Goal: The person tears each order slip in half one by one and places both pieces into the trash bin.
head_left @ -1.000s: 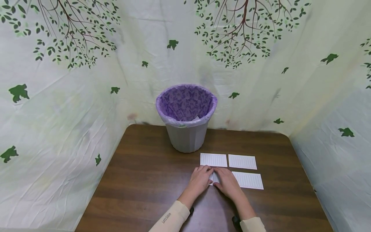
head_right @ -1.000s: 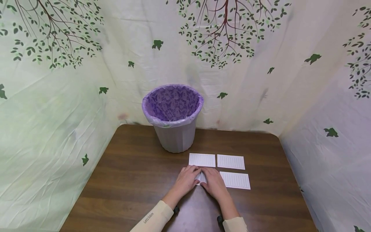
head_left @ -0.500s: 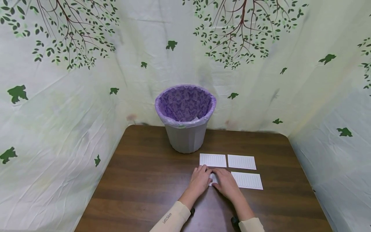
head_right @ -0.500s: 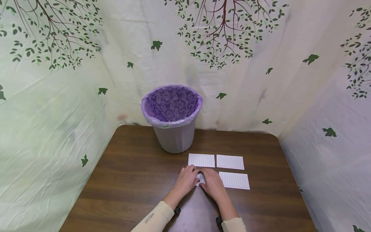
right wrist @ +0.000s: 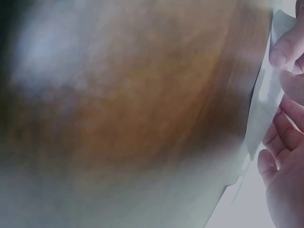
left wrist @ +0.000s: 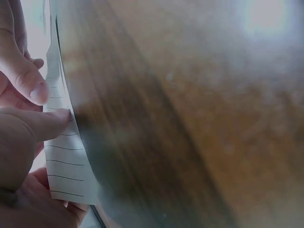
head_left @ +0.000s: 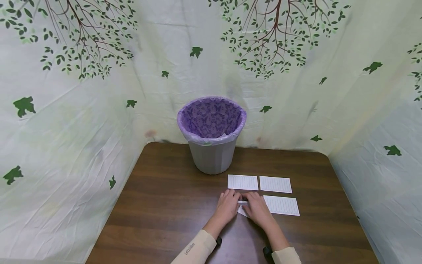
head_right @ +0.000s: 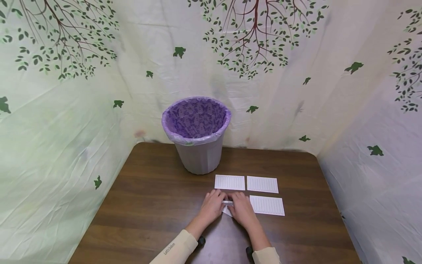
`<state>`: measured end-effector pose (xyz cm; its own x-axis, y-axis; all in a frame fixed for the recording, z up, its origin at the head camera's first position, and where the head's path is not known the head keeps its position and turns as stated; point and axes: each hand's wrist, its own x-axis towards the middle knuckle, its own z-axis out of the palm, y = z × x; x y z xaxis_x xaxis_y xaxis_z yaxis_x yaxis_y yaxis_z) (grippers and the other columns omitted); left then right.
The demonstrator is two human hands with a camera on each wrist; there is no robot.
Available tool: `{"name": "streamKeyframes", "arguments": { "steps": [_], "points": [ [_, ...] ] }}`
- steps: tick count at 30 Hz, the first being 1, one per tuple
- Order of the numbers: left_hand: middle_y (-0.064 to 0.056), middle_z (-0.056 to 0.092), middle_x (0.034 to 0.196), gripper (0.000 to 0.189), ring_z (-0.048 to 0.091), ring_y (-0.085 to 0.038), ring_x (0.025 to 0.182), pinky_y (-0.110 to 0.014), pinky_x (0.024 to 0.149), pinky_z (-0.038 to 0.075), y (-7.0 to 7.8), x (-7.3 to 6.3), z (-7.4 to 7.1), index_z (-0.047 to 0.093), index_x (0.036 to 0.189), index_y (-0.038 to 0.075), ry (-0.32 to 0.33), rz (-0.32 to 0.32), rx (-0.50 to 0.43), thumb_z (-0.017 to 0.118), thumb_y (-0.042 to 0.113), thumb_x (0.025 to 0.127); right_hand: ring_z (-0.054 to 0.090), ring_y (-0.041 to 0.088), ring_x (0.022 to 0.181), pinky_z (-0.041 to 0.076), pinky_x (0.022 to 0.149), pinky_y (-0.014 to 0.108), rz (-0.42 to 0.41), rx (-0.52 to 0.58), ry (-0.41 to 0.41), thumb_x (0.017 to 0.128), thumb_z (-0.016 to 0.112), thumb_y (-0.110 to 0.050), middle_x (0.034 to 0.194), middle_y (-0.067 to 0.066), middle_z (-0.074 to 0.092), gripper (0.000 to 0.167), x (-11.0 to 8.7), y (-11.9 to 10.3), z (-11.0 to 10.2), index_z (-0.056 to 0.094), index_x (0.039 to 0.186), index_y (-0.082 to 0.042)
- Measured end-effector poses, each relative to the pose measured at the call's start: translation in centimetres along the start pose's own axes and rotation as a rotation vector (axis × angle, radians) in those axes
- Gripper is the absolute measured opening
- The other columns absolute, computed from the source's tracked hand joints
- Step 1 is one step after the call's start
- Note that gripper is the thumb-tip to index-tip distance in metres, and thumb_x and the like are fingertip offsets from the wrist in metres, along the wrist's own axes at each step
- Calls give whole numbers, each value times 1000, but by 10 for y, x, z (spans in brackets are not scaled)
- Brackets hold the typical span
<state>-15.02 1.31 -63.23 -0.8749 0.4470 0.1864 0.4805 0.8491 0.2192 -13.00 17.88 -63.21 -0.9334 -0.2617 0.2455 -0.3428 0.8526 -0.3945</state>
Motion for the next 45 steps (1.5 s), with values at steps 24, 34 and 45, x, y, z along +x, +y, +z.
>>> {"name": "streamKeyframes", "arguments": {
  "steps": [24, 34, 45],
  "points": [
    [3, 72, 109, 18, 66, -17, 102, -29, 82, 41, 3, -6, -11, 76, 116, 20, 33, -49, -332, 70, 25, 100, 69, 25, 86, 53, 75, 40, 207, 234, 25, 91, 81, -9, 95, 7, 76, 9, 6, 0, -18, 74, 96, -9],
    [-1, 77, 109, 14, 67, -23, 109, -38, 88, 44, 4, -5, -21, 79, 105, 15, 98, -132, -510, 68, 22, 102, 73, 27, 91, 57, 82, 44, 139, 229, 33, 88, 84, -5, 97, 7, 78, 14, 5, -8, -23, 75, 98, -7],
    [2, 80, 99, 6, 67, -19, 97, -44, 94, 47, 3, -4, -33, 78, 95, 15, 137, -145, -547, 74, 18, 98, 73, 23, 87, 57, 79, 40, 140, 269, 58, 90, 82, -9, 93, 5, 78, 10, 4, -15, -33, 74, 96, -10]
  ]
}}
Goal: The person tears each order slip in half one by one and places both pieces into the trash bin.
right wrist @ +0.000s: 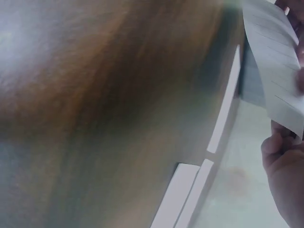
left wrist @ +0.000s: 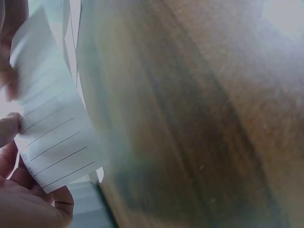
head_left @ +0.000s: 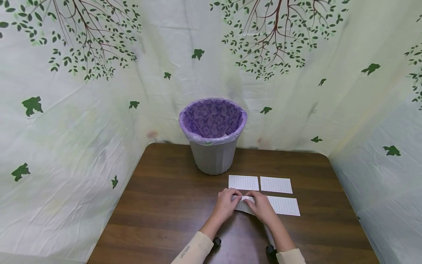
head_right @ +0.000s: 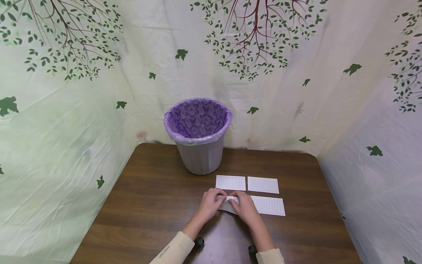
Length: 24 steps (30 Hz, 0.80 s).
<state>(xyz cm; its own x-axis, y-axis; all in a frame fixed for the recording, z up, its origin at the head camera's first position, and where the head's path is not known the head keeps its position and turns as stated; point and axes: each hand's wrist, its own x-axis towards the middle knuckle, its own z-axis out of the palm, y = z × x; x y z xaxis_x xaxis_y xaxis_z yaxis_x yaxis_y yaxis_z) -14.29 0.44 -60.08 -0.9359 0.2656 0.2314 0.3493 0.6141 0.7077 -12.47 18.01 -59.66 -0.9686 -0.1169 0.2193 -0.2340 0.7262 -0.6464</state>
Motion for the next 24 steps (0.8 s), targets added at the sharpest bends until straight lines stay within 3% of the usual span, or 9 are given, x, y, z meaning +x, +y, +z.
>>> {"name": "streamKeyframes", "arguments": {
  "steps": [5, 10, 24],
  "points": [
    [3, 80, 99, 8, 66, -18, 98, -44, 97, 47, 6, 2, -8, 79, 96, 14, -1, -16, -40, 74, 21, 99, 78, 28, 95, 60, 85, 44, 13, 25, 15, 95, 78, -14, 96, 6, 81, 6, 3, -5, -5, 76, 95, -8],
    [3, 79, 99, 6, 65, -18, 100, -40, 95, 47, 12, 4, -15, 79, 97, 15, 23, 8, -61, 75, 20, 98, 78, 30, 99, 60, 89, 48, 17, 61, 39, 96, 76, -9, 96, 7, 82, 4, 7, -11, -11, 76, 92, -10],
    [1, 77, 90, 7, 65, -18, 91, -32, 83, 45, 28, 8, -38, 78, 92, 11, 140, 176, -113, 80, 18, 93, 76, 24, 87, 59, 80, 39, -112, 66, 145, 95, 77, -7, 90, 4, 79, 4, 9, -33, -32, 76, 91, -8]
  ]
}}
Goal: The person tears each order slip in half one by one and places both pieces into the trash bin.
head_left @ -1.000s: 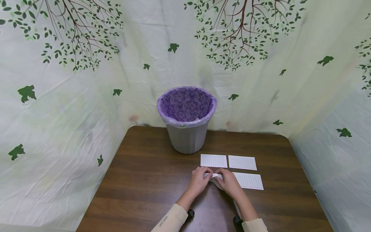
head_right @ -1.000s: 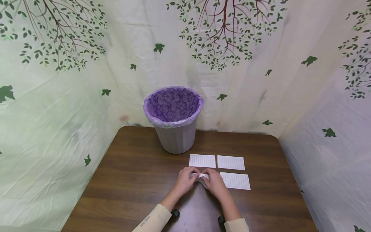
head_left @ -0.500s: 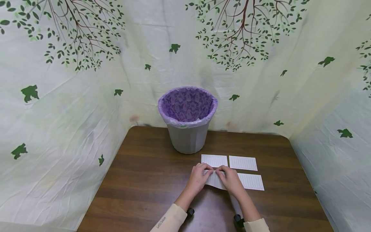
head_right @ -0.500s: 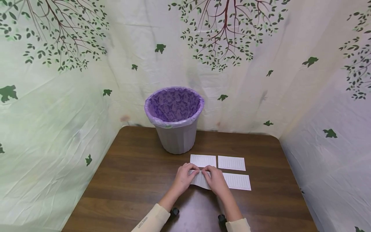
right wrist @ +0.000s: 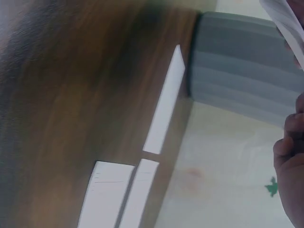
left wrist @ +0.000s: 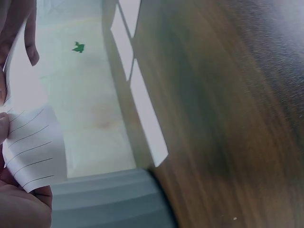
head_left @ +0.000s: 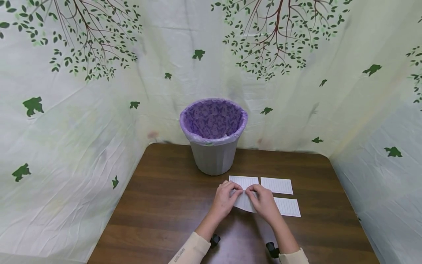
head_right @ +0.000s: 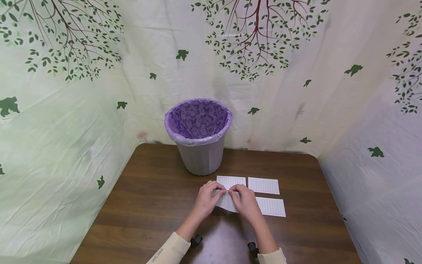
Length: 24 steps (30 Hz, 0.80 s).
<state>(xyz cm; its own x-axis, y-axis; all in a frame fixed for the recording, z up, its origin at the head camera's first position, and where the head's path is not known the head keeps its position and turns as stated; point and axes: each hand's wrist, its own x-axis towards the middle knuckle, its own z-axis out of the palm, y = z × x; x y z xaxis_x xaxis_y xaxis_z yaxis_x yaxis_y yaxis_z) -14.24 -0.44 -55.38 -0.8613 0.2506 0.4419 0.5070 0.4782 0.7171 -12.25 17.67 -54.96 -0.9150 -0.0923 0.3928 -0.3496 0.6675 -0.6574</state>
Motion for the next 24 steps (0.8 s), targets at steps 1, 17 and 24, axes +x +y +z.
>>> {"name": "streamKeyframes", "arguments": {
  "steps": [1, 17, 24],
  "points": [
    [1, 77, 90, 7, 65, -18, 90, -31, 82, 45, 1, 1, -1, 78, 92, 11, 9, 16, -4, 80, 17, 93, 76, 23, 87, 59, 79, 39, -16, 2, 14, 94, 77, -6, 89, 4, 79, 5, 0, -2, -1, 75, 91, -9],
    [2, 76, 90, 4, 63, -16, 89, -31, 82, 45, 13, -2, -16, 76, 91, 13, 45, 121, 2, 80, 15, 93, 63, 4, 82, 50, 77, 23, 183, 231, -62, 95, 78, -12, 89, 2, 79, 5, 1, -14, -12, 78, 91, -11],
    [3, 76, 91, 8, 63, -14, 90, -31, 84, 45, 15, -2, -19, 77, 92, 13, 47, 144, 3, 79, 20, 94, 59, 4, 82, 46, 75, 22, 265, 347, -99, 97, 76, -14, 93, 7, 77, 8, 1, -14, -14, 78, 94, -8]
  ]
}}
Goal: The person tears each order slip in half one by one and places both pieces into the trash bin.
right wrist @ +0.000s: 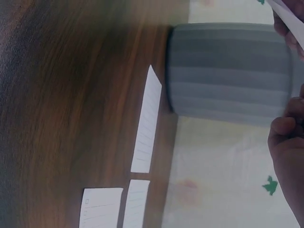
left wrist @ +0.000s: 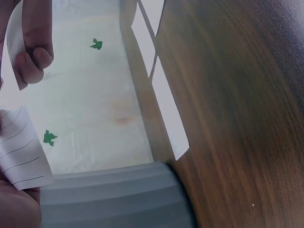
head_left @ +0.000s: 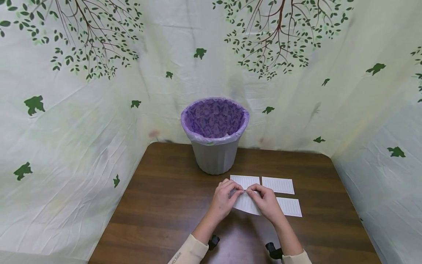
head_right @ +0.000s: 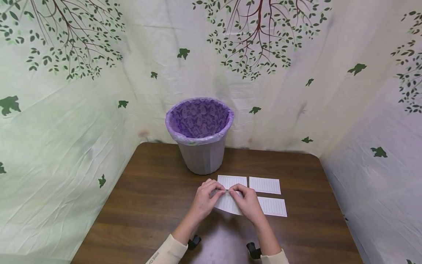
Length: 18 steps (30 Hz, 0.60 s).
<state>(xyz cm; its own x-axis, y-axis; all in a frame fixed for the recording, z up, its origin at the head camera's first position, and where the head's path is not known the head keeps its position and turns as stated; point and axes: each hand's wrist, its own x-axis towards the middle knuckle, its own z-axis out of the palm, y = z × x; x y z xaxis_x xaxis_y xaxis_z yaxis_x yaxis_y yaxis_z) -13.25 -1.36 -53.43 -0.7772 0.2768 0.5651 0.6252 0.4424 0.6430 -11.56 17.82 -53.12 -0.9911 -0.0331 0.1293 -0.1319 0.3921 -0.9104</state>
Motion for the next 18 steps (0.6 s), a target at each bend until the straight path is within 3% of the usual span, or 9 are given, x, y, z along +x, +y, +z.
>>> {"name": "streamKeyframes", "arguments": {
  "steps": [18],
  "points": [
    [5, 76, 90, 6, 63, -12, 89, -30, 86, 46, 6, -3, -3, 77, 94, 14, 6, 28, -8, 81, 18, 92, 58, 6, 83, 45, 76, 22, 35, -12, -15, 99, 74, -16, 95, 8, 77, 11, 1, 2, -2, 77, 95, -7]
  ]
}}
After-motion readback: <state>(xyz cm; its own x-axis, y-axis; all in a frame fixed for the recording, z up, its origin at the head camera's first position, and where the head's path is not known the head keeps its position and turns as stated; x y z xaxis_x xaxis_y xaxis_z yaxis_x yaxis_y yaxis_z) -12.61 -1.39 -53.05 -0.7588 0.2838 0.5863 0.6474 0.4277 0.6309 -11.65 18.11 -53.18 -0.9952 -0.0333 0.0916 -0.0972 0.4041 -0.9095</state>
